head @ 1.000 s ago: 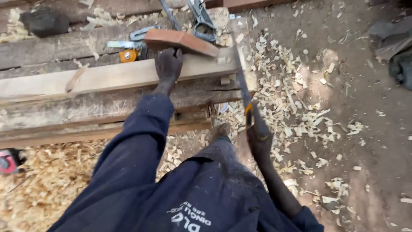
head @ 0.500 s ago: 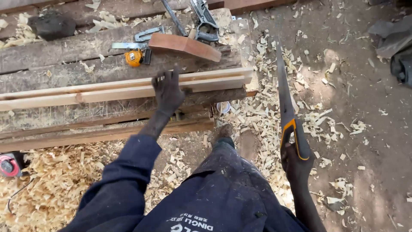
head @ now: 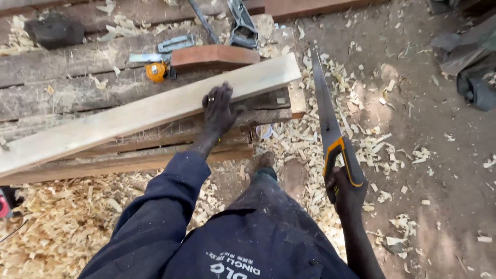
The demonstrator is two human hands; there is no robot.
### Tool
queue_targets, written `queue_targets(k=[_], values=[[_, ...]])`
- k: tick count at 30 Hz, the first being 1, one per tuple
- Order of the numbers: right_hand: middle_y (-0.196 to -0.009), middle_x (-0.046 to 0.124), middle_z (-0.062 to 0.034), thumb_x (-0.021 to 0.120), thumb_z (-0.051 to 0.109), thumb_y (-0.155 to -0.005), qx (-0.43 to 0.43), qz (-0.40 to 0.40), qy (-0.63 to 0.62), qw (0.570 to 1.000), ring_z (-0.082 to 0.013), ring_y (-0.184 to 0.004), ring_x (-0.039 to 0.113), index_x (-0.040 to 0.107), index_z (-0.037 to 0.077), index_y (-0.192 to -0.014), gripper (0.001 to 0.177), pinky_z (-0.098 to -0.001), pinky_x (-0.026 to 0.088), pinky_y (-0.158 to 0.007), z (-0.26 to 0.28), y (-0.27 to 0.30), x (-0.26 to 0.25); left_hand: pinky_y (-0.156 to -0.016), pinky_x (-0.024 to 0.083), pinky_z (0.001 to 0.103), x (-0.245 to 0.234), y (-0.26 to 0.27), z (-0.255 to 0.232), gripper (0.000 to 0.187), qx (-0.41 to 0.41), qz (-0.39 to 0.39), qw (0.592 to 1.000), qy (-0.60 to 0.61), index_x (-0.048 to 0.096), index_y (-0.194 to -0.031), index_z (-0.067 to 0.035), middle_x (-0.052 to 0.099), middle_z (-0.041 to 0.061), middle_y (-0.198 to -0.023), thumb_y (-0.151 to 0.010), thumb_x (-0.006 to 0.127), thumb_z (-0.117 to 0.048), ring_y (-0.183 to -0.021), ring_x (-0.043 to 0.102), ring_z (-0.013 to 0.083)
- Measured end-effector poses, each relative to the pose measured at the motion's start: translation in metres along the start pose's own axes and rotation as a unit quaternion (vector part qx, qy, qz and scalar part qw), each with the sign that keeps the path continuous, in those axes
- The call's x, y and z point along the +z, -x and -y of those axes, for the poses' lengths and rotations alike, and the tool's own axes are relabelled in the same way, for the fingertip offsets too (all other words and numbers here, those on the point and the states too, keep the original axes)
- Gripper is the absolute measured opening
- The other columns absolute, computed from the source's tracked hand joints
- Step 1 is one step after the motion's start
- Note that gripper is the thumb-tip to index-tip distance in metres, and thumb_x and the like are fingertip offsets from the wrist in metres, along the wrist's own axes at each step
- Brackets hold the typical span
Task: A person is chiseling a notch into a wooden beam and using a hand saw to cut wood in a workshop.
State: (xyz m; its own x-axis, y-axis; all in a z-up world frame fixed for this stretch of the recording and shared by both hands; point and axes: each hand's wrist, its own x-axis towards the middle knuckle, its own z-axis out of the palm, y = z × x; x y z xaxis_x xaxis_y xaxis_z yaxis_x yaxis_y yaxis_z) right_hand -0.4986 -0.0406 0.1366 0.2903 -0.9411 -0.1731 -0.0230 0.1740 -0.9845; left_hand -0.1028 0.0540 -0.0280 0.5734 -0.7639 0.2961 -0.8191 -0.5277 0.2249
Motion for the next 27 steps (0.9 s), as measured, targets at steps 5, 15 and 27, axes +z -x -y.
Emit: queue_targets(k=[5,15,27], values=[[-0.048,0.045,-0.0146,0.065,0.011,-0.090,0.043,0.034,-0.077,0.995,-0.0146,-0.034,0.045,0.054,0.000,-0.062,0.031,-0.0252,0.033,-0.027,0.020,-0.016,0.008,-0.094,0.040,0.052,0.018,-0.052,-0.031,0.043,-0.150,-0.084,0.982,0.073,0.062,-0.104,-0.020,0.054,0.002,-0.107,-0.089,0.070,-0.060,-0.111,0.052,0.0314],[-0.056,0.049,-0.0160,0.067,0.014,-0.094,-0.092,0.137,-0.114,0.980,-0.0144,-0.039,0.047,0.057,-0.001,-0.067,0.032,-0.0226,0.033,-0.032,-0.008,-0.047,0.008,-0.107,0.043,0.045,0.093,-0.151,-0.122,0.043,-0.075,-0.064,0.994,0.048,0.065,-0.127,-0.013,0.071,0.008,-0.115,-0.100,0.052,-0.045,-0.116,0.067,0.0273],[-0.042,0.046,-0.0144,0.069,0.024,-0.091,-0.029,0.078,-0.052,0.995,-0.0153,-0.029,0.045,0.056,0.001,-0.060,0.040,-0.0245,0.028,-0.024,-0.019,-0.053,0.004,-0.106,0.043,0.055,0.086,-0.160,-0.105,0.036,-0.051,-0.020,0.995,0.082,0.068,-0.118,-0.014,0.073,0.013,-0.111,-0.102,0.053,-0.042,-0.113,0.069,0.0357]])
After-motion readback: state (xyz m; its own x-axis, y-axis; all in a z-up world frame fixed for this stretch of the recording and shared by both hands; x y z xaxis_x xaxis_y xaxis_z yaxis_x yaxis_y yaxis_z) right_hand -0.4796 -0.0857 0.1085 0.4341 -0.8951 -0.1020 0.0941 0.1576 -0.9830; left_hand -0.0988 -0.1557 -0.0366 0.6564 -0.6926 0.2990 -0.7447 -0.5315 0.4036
